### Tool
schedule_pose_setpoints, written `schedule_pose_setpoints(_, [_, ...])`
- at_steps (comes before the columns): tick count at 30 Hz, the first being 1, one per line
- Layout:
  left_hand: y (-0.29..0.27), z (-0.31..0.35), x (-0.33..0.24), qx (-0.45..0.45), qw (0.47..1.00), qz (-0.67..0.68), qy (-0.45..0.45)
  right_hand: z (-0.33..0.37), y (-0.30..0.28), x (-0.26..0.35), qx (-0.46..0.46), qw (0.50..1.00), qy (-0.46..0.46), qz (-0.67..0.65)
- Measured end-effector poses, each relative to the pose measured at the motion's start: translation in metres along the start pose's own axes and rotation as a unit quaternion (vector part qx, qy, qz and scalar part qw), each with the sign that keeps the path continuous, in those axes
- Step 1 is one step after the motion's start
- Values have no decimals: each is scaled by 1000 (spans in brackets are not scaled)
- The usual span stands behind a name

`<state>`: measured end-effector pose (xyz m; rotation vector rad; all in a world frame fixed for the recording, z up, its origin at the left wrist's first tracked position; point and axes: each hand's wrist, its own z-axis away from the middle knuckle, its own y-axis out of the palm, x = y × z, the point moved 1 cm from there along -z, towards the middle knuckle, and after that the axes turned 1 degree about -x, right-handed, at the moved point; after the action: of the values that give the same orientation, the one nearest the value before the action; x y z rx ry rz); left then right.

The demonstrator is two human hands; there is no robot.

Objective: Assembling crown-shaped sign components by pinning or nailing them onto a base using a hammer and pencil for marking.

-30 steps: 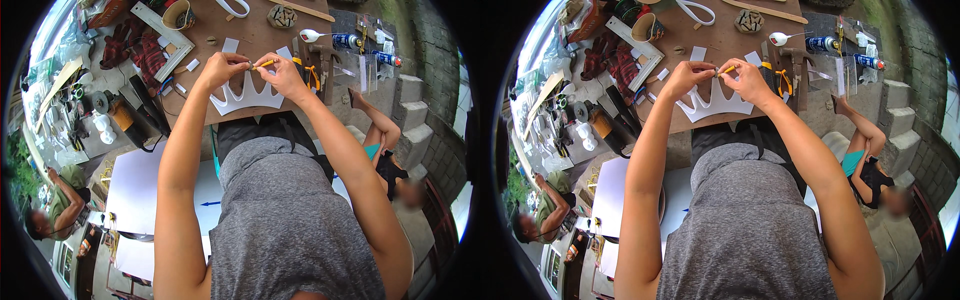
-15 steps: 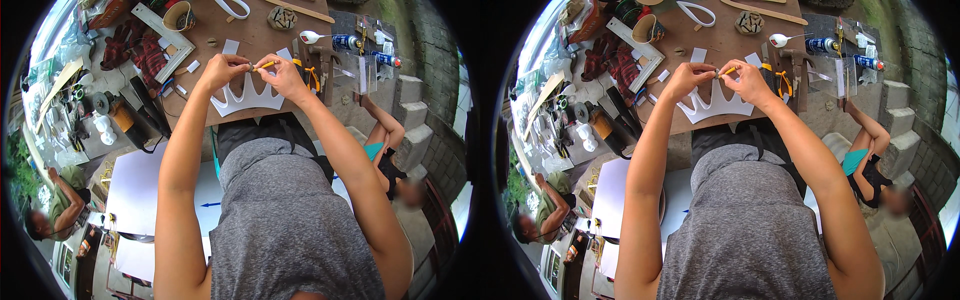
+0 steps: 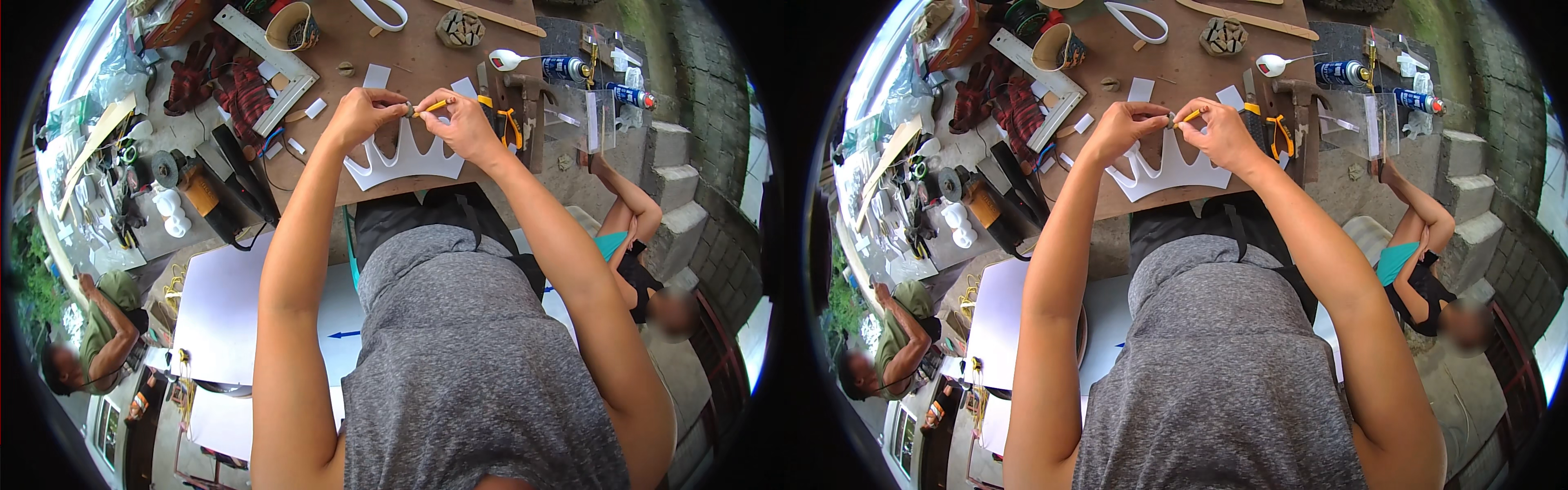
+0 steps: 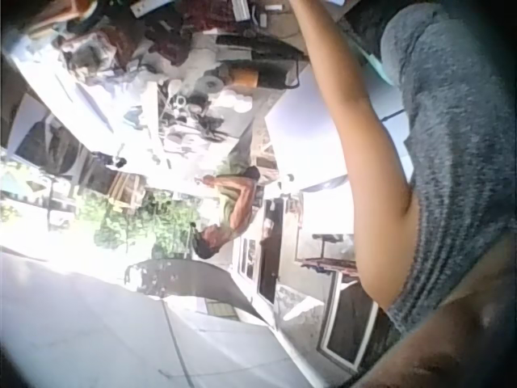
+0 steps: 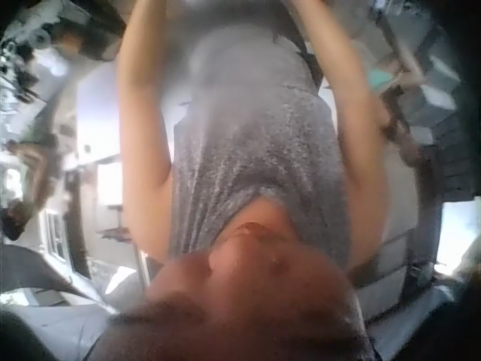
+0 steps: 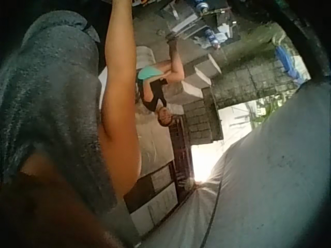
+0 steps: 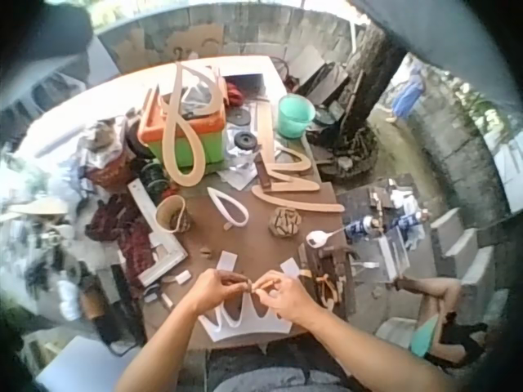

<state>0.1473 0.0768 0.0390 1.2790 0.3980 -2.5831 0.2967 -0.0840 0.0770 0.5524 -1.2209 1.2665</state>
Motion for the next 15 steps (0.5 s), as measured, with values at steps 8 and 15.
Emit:
schedule_pose_setpoints(8, [0, 0, -1, -2, 1000, -2, 10, 0, 2, -1, -18, 999, -25, -14])
schedule_pose_setpoints(15, [-1, 5, -11, 6, 1000, -17, -21, 10, -3, 3, -23, 995, 27, -95])
